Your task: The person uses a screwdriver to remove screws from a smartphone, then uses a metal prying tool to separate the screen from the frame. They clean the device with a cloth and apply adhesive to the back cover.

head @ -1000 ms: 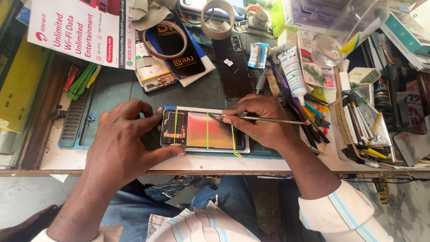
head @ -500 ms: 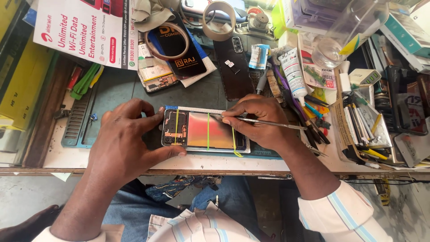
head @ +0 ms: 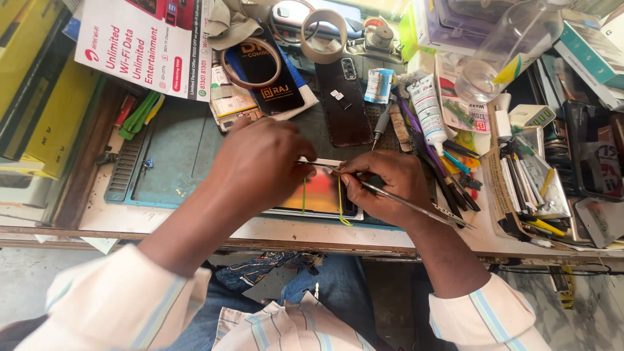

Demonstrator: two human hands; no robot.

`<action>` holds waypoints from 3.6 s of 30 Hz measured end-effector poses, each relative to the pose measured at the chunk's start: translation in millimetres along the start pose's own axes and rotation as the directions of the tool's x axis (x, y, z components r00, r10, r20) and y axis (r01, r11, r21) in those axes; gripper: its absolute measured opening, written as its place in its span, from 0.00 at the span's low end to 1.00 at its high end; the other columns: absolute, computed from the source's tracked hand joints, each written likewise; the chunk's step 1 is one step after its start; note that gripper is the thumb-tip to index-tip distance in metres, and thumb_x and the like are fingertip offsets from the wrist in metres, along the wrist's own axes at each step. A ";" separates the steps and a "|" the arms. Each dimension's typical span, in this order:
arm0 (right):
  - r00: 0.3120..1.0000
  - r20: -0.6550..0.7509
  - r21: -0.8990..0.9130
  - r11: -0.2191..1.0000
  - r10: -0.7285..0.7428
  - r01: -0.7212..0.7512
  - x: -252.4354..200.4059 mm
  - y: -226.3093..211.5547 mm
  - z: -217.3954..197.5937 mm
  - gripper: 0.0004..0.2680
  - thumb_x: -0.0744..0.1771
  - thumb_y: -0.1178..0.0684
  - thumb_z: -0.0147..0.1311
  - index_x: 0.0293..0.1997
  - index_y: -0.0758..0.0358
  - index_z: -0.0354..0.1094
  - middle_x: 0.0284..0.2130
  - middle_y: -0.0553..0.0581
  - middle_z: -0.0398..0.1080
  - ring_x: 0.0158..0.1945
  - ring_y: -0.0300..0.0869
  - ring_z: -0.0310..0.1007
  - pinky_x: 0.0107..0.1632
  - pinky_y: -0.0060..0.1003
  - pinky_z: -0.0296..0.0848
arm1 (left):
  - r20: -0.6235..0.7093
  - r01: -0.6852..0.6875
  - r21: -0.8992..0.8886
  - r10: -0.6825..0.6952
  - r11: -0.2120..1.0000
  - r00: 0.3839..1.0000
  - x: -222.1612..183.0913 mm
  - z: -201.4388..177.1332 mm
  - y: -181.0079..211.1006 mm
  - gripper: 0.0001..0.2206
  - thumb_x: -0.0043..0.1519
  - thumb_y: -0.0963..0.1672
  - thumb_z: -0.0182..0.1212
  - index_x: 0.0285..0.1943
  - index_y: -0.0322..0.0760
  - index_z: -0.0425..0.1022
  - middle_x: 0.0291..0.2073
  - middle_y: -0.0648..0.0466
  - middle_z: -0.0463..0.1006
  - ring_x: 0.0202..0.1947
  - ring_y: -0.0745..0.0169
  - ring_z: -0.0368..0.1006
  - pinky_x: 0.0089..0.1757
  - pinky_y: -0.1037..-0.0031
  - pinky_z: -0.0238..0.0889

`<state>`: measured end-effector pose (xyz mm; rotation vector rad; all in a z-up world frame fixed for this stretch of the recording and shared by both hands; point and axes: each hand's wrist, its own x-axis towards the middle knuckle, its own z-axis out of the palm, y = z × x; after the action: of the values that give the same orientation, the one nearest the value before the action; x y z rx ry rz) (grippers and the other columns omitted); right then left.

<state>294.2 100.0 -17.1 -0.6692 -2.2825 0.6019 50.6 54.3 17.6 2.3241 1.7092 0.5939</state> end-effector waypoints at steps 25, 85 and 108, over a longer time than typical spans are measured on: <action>0.999 0.013 -0.022 0.999 -0.034 0.034 2.7 0.0 1.1 0.04 0.66 0.56 0.65 0.41 0.62 0.76 0.35 0.55 0.80 0.37 0.40 0.83 0.39 0.34 0.80 | 0.181 0.057 -0.021 -0.052 0.998 0.982 -6.2 -36.4 -8.6 0.06 0.62 0.42 0.53 0.40 0.36 0.75 0.34 0.46 0.79 0.34 0.43 0.77 0.39 0.55 0.65; 0.928 0.265 0.311 0.888 0.262 -0.339 38.5 3.5 21.2 0.03 0.66 0.62 0.63 0.42 0.67 0.78 0.33 0.54 0.81 0.36 0.30 0.78 0.38 0.25 0.76 | 0.159 0.336 -0.024 -0.329 0.941 0.931 -68.6 -27.4 -37.2 0.41 0.43 0.62 0.71 0.69 0.54 0.72 0.54 0.58 0.71 0.46 0.59 0.74 0.44 0.62 0.69; 0.968 0.191 0.217 0.955 0.163 -0.203 38.6 2.4 27.7 0.03 0.66 0.60 0.63 0.40 0.65 0.77 0.39 0.57 0.82 0.42 0.36 0.82 0.45 0.29 0.79 | 0.152 0.355 0.016 -0.354 0.935 0.923 -69.1 -26.1 -34.7 0.43 0.41 0.64 0.71 0.69 0.54 0.73 0.55 0.58 0.71 0.44 0.58 0.76 0.42 0.62 0.70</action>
<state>250.6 118.8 -18.6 -0.7415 -2.2687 1.0381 -8.1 -2.3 13.8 1.9215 1.9756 0.3455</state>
